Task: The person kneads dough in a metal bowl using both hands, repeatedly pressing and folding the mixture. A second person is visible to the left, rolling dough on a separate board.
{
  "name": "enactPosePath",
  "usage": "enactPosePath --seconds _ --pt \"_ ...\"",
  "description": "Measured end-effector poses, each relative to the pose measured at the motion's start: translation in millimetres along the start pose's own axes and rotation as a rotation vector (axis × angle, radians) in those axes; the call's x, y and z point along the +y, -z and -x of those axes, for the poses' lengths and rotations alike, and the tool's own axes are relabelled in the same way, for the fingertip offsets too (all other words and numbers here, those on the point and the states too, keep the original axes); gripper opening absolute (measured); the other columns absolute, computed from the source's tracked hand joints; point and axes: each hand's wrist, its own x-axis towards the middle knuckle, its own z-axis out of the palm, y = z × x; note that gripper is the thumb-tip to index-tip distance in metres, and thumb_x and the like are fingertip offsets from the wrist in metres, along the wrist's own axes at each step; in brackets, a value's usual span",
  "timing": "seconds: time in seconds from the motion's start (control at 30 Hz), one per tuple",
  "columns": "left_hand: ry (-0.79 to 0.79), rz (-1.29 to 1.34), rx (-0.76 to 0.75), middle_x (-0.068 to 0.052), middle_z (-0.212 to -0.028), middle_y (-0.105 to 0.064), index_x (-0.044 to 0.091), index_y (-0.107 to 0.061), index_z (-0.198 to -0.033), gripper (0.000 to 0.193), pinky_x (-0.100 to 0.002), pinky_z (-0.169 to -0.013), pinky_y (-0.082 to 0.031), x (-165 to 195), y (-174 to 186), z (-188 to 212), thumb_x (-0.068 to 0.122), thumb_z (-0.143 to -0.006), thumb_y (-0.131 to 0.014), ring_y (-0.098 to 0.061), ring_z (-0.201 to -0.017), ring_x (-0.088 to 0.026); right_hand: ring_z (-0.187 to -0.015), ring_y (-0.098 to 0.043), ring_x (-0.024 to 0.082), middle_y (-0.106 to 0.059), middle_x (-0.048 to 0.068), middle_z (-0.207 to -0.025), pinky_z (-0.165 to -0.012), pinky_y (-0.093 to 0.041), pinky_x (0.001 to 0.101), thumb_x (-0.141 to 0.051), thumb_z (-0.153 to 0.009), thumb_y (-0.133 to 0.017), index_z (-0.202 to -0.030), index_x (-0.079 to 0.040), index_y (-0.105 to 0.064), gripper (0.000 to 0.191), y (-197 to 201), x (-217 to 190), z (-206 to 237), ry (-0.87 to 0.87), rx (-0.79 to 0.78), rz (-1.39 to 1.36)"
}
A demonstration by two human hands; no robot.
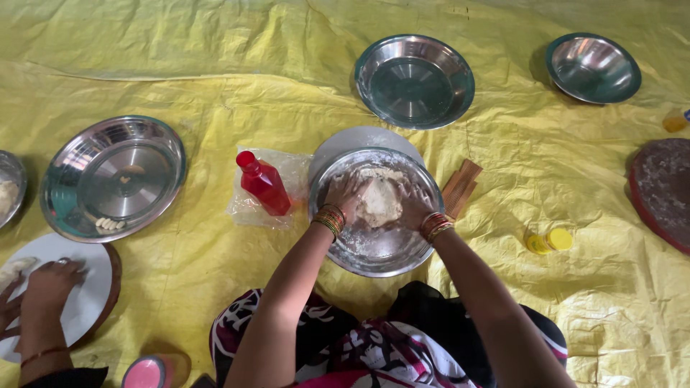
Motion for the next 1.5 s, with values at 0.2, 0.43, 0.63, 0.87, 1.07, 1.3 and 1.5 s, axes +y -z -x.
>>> enactPosePath --seconds 0.2,0.43,0.63,0.87,1.07,1.3,1.5 --pt "0.271 0.285 0.181 -0.014 -0.164 -0.029 0.052 -0.031 -0.155 0.081 -0.063 -0.114 -0.031 1.7 -23.6 -5.0 0.033 -0.089 -0.072 -0.033 -0.146 -0.041 -0.155 -0.004 0.049 -0.007 0.017 -0.171 -0.121 -0.014 0.0675 -0.062 -0.058 -0.088 -0.165 -0.039 -0.013 0.132 -3.6 -23.5 -26.2 -0.208 -0.033 -0.059" --pt "0.470 0.395 0.313 -0.007 -0.139 -0.060 0.039 -0.064 -0.131 0.060 -0.050 -0.096 -0.057 3.9 -21.2 -27.6 0.035 -0.073 -0.081 -0.061 -0.120 -0.038 -0.149 -0.034 0.034 -0.044 0.011 -0.157 -0.120 -0.030 0.0559 -0.047 -0.068 -0.083 -0.151 -0.034 -0.046 0.092 -6.9 -45.0 -42.0 -0.468 0.270 -0.198" --pt "0.636 0.542 0.214 -0.012 -0.126 -0.069 0.027 -0.068 -0.129 0.059 -0.049 -0.096 -0.056 -9.7 -30.0 -49.3 0.043 -0.073 -0.079 -0.068 -0.114 -0.036 -0.125 -0.062 0.035 -0.063 0.018 -0.137 -0.110 -0.048 0.0450 -0.035 -0.071 -0.077 -0.152 -0.036 -0.049 0.087 -5.8 -34.1 -55.4 -0.535 0.246 -0.288" --pt "0.858 0.732 0.249 -0.023 -0.124 -0.067 0.012 -0.068 -0.124 0.069 -0.049 -0.099 -0.053 -3.4 -36.0 -54.4 0.049 -0.068 -0.081 -0.065 -0.114 -0.041 -0.121 -0.062 0.036 -0.065 0.022 -0.128 -0.109 -0.047 0.0430 -0.040 -0.075 -0.079 -0.132 -0.012 -0.061 0.066 -24.2 -15.1 -77.8 -0.576 0.439 -0.480" --pt "0.891 0.839 0.345 -0.021 -0.125 -0.069 0.013 -0.070 -0.126 0.064 -0.047 -0.101 -0.054 9.3 -28.9 -45.8 0.048 -0.072 -0.077 -0.067 -0.115 -0.039 -0.117 -0.062 0.039 -0.065 0.024 -0.123 -0.107 -0.048 0.0446 -0.034 -0.074 -0.075 -0.123 0.001 -0.061 0.063 -36.2 -4.8 -89.2 -0.523 0.500 -0.496" --pt "0.567 0.775 0.246 -0.019 -0.132 -0.070 0.016 -0.068 -0.135 0.065 -0.045 -0.106 -0.053 1.1 -29.8 -34.4 0.049 -0.079 -0.071 -0.068 -0.121 -0.038 -0.130 -0.059 0.038 -0.061 0.025 -0.140 -0.116 -0.044 0.0457 -0.037 -0.080 -0.064 -0.165 -0.022 -0.033 0.092 -11.1 -7.0 -76.0 -0.345 0.218 -0.418" --pt "0.438 0.942 0.155 -0.020 -0.161 -0.024 0.013 -0.028 -0.158 0.106 -0.051 -0.117 -0.021 -7.5 -19.5 -22.1 0.065 -0.079 -0.078 -0.022 -0.148 -0.035 -0.148 -0.020 0.036 -0.024 0.017 -0.164 -0.118 -0.020 0.0481 -0.044 -0.077 -0.080 -0.162 -0.033 -0.018 0.106 12.7 1.3 -55.2 -0.163 0.014 -0.429"
